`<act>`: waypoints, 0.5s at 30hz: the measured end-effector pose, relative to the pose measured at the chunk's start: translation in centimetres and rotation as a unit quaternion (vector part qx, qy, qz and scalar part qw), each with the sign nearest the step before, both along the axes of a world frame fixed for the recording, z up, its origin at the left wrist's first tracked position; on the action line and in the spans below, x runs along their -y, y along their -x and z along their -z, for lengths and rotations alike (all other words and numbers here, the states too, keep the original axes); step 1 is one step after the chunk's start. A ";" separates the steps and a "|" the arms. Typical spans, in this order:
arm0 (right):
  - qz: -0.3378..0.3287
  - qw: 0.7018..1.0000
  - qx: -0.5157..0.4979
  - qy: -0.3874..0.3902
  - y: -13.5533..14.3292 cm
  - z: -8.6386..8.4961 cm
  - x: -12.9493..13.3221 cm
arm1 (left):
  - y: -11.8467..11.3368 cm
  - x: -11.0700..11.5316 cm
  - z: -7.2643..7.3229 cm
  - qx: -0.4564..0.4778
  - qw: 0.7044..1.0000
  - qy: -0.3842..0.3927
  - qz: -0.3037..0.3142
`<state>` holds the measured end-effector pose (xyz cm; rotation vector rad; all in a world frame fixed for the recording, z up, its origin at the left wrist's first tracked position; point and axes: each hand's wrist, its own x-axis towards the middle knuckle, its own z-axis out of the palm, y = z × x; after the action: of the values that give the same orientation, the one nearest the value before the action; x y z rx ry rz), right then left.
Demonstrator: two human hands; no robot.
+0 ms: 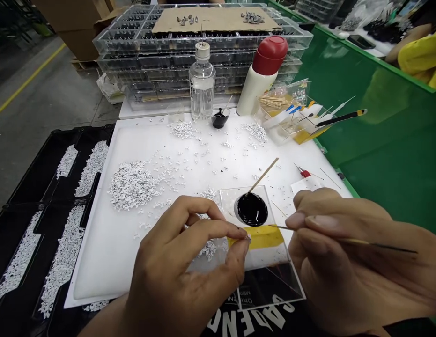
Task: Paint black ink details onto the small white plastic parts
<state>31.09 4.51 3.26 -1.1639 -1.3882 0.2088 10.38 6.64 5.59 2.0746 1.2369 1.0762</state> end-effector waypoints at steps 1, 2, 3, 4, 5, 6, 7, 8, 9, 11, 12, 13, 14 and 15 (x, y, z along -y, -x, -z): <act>0.003 1.000 0.017 0.003 -0.2 -0.2 0.0 | 0.0 0.0 0.1 0.005 1.000 -0.001 0.000; 0.002 0.999 0.034 0.008 -0.3 -0.3 0.0 | -0.1 0.1 0.2 0.010 1.000 -0.002 0.000; -0.013 0.999 0.050 0.016 -0.3 -0.5 0.0 | -0.1 0.1 0.3 0.012 1.000 -0.004 0.002; -0.036 0.997 0.058 0.021 -0.2 -0.6 -0.1 | -0.2 0.2 0.4 0.011 1.000 -0.004 0.004; -0.058 0.996 0.062 0.021 0.0 -0.7 -0.2 | -0.3 0.2 0.5 0.007 1.000 -0.004 0.004; -0.076 0.995 0.063 0.022 0.2 -0.7 -0.4 | -0.5 0.2 0.6 0.005 1.000 -0.007 0.003; -0.062 0.997 0.048 0.013 0.5 -0.7 -0.5 | -0.6 0.2 0.6 0.003 1.000 -0.009 0.000; -0.040 0.999 0.036 0.008 0.7 -0.7 -0.6 | -0.7 0.1 0.6 0.003 1.000 -0.008 -0.002; -0.011 1.000 0.028 0.007 0.9 -0.7 -0.7 | -0.7 0.1 0.7 0.005 1.000 -0.008 -0.002; -0.005 0.998 0.055 0.019 0.8 -0.9 -0.8 | -0.8 0.0 0.7 0.012 1.000 -0.008 0.000; -0.026 0.996 0.079 0.031 0.6 -1.0 -0.8 | -0.8 0.0 0.7 0.014 1.000 -0.009 0.001; -0.051 0.993 0.101 0.037 0.3 -1.2 -0.9 | -0.8 0.0 0.7 0.013 1.000 -0.010 0.003; -0.072 0.989 0.118 0.045 0.0 -1.3 -0.9 | -0.8 0.0 0.7 0.012 1.000 -0.013 0.003; -0.085 0.987 0.127 0.049 -0.3 -1.5 -0.9 | -0.8 0.0 0.7 0.011 1.000 -0.014 0.001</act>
<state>31.37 5.44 4.78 -1.1820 -1.7210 0.2589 11.19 6.59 4.90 2.0799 1.2155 1.1183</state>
